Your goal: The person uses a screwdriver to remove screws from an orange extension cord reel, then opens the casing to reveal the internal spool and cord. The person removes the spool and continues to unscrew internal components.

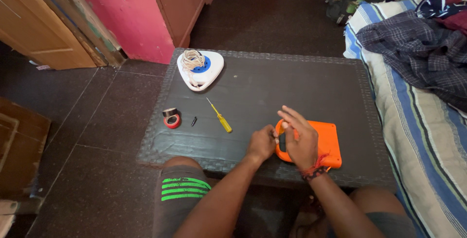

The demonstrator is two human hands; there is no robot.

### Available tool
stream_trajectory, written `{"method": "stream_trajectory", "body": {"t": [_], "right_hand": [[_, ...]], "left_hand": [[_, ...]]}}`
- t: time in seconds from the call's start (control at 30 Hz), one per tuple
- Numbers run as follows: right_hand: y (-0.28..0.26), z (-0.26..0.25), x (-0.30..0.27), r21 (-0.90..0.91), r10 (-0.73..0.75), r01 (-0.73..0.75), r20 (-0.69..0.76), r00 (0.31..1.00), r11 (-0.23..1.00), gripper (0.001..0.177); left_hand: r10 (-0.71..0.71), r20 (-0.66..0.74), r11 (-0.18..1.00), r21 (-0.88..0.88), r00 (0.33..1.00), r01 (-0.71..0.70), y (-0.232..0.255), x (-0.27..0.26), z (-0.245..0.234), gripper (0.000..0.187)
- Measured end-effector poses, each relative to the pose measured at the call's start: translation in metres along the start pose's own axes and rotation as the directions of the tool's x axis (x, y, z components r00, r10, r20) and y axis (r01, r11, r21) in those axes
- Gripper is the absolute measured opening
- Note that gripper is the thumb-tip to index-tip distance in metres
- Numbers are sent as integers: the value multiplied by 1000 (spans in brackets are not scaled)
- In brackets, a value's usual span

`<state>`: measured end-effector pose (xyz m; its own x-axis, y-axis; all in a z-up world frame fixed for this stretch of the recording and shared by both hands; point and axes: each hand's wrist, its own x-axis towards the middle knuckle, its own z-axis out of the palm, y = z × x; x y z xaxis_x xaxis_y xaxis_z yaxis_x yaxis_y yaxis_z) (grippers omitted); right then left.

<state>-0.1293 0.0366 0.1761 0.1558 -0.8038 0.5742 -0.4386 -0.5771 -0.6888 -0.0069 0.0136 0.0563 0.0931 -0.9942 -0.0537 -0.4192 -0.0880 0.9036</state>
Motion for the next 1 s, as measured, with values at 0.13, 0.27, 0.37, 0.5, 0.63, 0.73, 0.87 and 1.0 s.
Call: {"method": "stream_trajectory", "body": {"t": [0.13, 0.27, 0.37, 0.5, 0.63, 0.73, 0.87, 1.0], "right_hand": [[-3, 2, -1, -59, 179, -179, -10, 984, 982, 25], [-3, 1, 0, 32, 138, -137, -26, 990, 990, 32], [-2, -1, 0, 4, -25, 26, -20, 999, 1000, 33], [-1, 3, -1, -41, 177, -177, 3, 984, 983, 26], [1, 1, -1, -30, 100, -100, -7, 995, 995, 31], [1, -1, 1, -23, -19, 19, -14, 1000, 1000, 34], [-2, -1, 0, -30, 52, -51, 38, 998, 998, 29], [-4, 0, 0, 12, 19, -19, 14, 1000, 1000, 41]], "left_hand": [[-128, 46, 992, 19, 991, 128, 13, -5, -7, 4], [-67, 2, 997, 49, 998, 67, 14, -5, -7, 7], [-53, 4, 997, 52, 999, 53, 12, -5, -5, 7], [-86, 12, 993, 80, 996, 85, 13, -4, -6, 7], [-127, 15, 989, 75, 992, 126, 20, -8, -9, 4], [-123, 22, 988, 98, 992, 120, 28, -10, -14, 4], [-157, 71, 984, 96, 985, 150, 34, -12, -19, 9], [-68, 33, 991, 114, 997, 64, 32, -13, -19, 8]]}}
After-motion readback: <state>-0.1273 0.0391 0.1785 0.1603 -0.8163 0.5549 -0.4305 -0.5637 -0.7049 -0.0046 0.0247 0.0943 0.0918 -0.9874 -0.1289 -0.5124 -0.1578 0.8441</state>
